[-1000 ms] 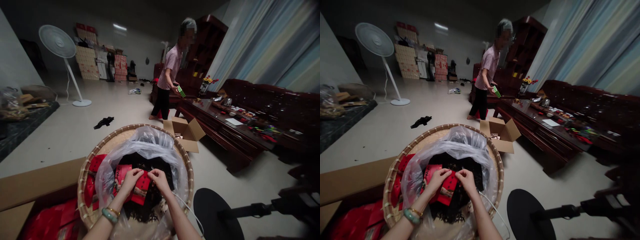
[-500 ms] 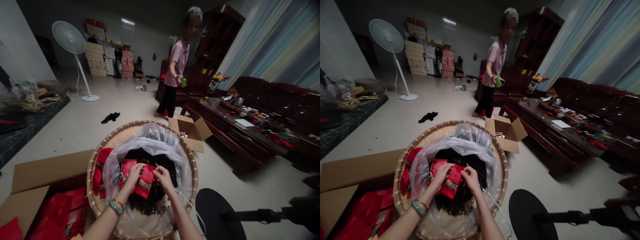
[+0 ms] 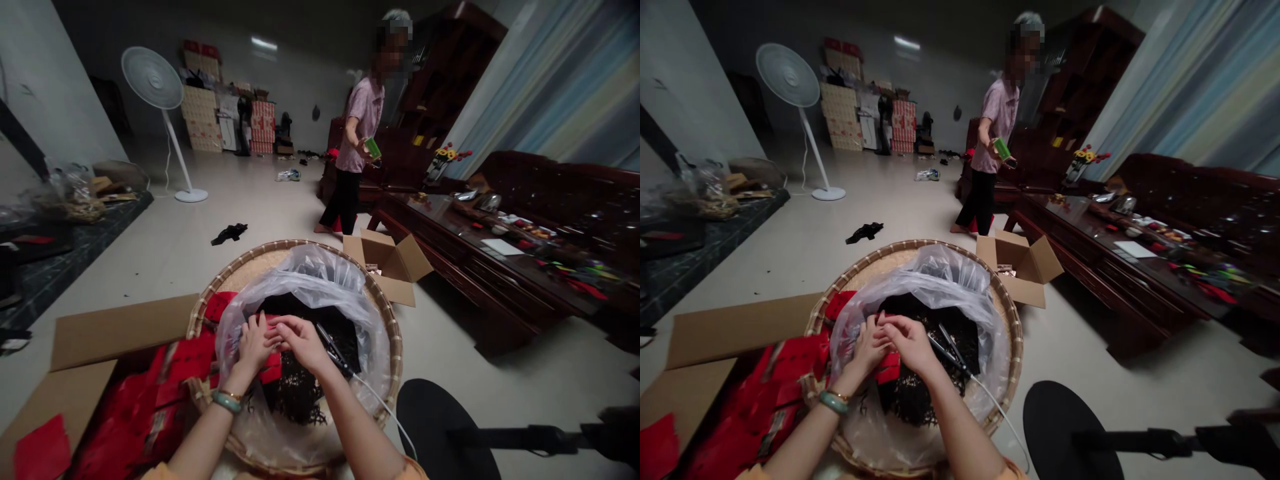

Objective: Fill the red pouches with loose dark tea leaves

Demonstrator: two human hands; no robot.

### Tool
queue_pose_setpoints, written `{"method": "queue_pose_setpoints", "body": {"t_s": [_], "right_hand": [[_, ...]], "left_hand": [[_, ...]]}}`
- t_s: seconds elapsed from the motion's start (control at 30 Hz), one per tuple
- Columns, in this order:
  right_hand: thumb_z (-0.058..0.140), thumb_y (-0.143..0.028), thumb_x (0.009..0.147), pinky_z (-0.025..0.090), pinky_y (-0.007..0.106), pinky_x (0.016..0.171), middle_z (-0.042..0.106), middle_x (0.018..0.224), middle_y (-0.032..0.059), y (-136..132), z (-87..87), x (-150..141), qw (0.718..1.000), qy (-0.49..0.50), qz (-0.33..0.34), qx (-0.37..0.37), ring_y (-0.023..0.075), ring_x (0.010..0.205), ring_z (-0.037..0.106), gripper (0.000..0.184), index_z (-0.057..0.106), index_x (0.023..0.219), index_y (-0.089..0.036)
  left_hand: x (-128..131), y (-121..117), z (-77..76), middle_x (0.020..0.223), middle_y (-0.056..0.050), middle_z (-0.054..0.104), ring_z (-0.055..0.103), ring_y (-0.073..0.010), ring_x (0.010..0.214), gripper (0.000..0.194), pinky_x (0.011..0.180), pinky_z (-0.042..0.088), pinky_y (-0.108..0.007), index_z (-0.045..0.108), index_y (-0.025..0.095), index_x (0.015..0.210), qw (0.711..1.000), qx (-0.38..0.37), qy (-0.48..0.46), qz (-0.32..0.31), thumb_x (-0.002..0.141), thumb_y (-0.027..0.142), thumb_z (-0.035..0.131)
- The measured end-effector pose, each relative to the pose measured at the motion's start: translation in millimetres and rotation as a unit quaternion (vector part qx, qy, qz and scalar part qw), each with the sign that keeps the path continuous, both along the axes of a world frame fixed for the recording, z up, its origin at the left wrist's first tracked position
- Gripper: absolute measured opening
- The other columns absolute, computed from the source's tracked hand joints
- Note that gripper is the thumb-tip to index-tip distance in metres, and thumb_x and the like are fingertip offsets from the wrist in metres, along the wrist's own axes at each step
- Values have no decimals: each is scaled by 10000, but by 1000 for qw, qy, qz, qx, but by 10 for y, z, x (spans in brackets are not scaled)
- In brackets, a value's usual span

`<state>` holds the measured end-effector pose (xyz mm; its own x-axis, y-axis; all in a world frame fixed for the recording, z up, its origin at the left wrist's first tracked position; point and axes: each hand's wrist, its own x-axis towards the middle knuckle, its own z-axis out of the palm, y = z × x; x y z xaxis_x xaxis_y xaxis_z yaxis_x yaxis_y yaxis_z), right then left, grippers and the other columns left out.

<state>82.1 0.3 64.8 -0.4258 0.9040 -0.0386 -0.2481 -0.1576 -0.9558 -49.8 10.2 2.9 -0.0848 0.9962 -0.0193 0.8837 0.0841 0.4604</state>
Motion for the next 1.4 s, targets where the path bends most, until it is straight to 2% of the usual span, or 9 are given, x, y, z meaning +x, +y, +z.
{"method": "queue_pose_setpoints", "body": {"t_s": [0.13, 0.23, 0.33, 0.43, 0.57, 0.7, 0.87, 1.17, 1.4], "right_hand": [[595, -417, 739, 516, 270, 572, 657, 738, 29, 99, -533, 224, 983, -142, -116, -7, 160, 651, 646, 287, 620, 881, -169], [576, -304, 742, 524, 288, 586, 668, 778, 36, 90, -964, 419, 956, -261, -129, 44, 181, 697, 647, 200, 640, 886, -181], [528, -225, 757, 533, 329, 710, 682, 838, 46, 43, -1160, 490, 933, -312, -149, 103, 198, 785, 654, 200, 650, 912, -190], [500, -178, 771, 511, 356, 813, 670, 985, 78, 56, -1125, 454, 915, -323, -179, 160, 207, 882, 642, 302, 622, 1046, -190], [546, -129, 741, 447, 392, 925, 572, 1210, 98, 149, -924, 348, 887, -335, -171, 268, 233, 1084, 545, 489, 528, 1223, -211], [474, -114, 808, 485, 325, 824, 653, 974, 66, 217, -761, 303, 885, -318, -148, 307, 188, 900, 601, 324, 626, 1076, -213], [447, -123, 835, 497, 288, 781, 643, 959, 69, 218, -741, 378, 868, -318, -235, 302, 173, 860, 605, 355, 588, 1151, -207], [388, -103, 873, 478, 383, 902, 517, 1266, 141, 111, -863, 402, 741, -428, -249, 453, 224, 1129, 502, 543, 324, 1398, -229], [439, -137, 880, 464, 400, 890, 516, 1243, 134, 96, -841, 422, 721, -415, -281, 479, 232, 1108, 488, 412, 503, 1272, -244]], "left_hand": [[-6, 115, 7, 1126, -160, 508, 509, -273, 1004, 586, 811, 396, -315, 459, 101, 1243, 993, -22, 117, 4, 696, 223, 632], [-14, 170, -23, 1122, -144, 501, 490, -286, 1026, 504, 841, 386, -347, 495, 130, 1187, 990, -40, 132, -21, 709, 217, 630], [-19, 186, -68, 1099, -123, 517, 489, -281, 1032, 431, 847, 392, -353, 524, 154, 1126, 991, -8, 128, -24, 707, 178, 622], [-22, 193, -87, 1008, -92, 581, 525, -246, 988, 304, 845, 403, -344, 559, 170, 1004, 997, 27, 60, -49, 709, 98, 575], [14, 212, -44, 820, -15, 642, 600, -163, 801, 262, 750, 448, -266, 570, 202, 910, 981, 30, -166, -96, 692, 57, 549], [60, 228, 9, 729, 8, 658, 609, -146, 665, 304, 643, 459, -237, 583, 184, 989, 944, 26, -311, -110, 685, 173, 590], [98, 210, -44, 722, -39, 698, 630, -189, 684, 282, 638, 458, -260, 687, 146, 873, 935, -11, -332, -123, 721, 345, 557], [281, 152, -65, 680, -44, 684, 612, -190, 648, 317, 602, 457, -276, 689, 133, 728, 879, -27, -476, -19, 628, 415, 585], [285, 127, -32, 694, -57, 698, 624, -200, 662, 352, 607, 471, -286, 693, 125, 757, 880, -16, -474, -31, 647, 438, 577]]}}
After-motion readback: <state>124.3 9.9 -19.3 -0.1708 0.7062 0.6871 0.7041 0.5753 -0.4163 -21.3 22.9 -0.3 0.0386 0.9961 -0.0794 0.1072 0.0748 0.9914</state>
